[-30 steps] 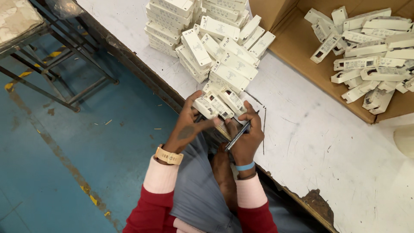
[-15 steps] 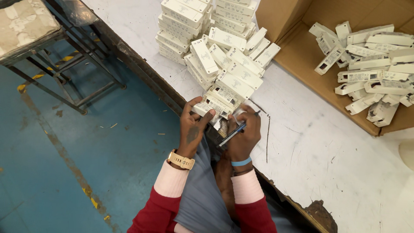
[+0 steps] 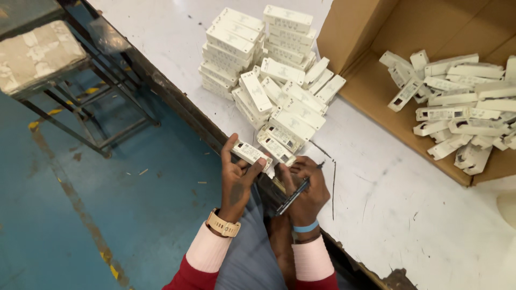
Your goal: The person picks up white electrical components from a cardboard box, writes on them with a black marker, and stacks them on the table. The process is repeated for multiple units.
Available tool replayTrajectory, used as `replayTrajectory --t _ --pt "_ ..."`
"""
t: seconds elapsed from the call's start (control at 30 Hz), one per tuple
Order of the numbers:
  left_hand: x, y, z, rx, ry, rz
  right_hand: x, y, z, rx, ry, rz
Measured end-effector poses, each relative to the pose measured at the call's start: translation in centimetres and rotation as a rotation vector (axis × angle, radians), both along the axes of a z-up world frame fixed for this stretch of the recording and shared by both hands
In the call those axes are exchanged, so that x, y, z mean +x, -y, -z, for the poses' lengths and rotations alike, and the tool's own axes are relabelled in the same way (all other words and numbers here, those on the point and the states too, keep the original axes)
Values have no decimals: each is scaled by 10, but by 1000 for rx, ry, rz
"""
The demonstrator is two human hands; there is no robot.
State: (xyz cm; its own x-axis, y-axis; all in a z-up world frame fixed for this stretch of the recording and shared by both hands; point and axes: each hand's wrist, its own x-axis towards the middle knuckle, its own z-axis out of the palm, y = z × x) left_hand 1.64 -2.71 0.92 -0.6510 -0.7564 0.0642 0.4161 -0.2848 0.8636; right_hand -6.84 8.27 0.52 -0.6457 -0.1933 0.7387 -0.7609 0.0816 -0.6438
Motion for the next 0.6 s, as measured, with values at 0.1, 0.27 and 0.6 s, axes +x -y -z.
replayTrajectory --t 0.1,0.27,0.6 --pt "-7 3 -1 -91 118 -20 -5 -1 -7 -27 11 -10" --pt "-6 13 3 -322 507 19 -15 -1 -7 -135 94 -113" --pt "-19 19 24 -783 644 -331 -25 6 -2 37 101 101"
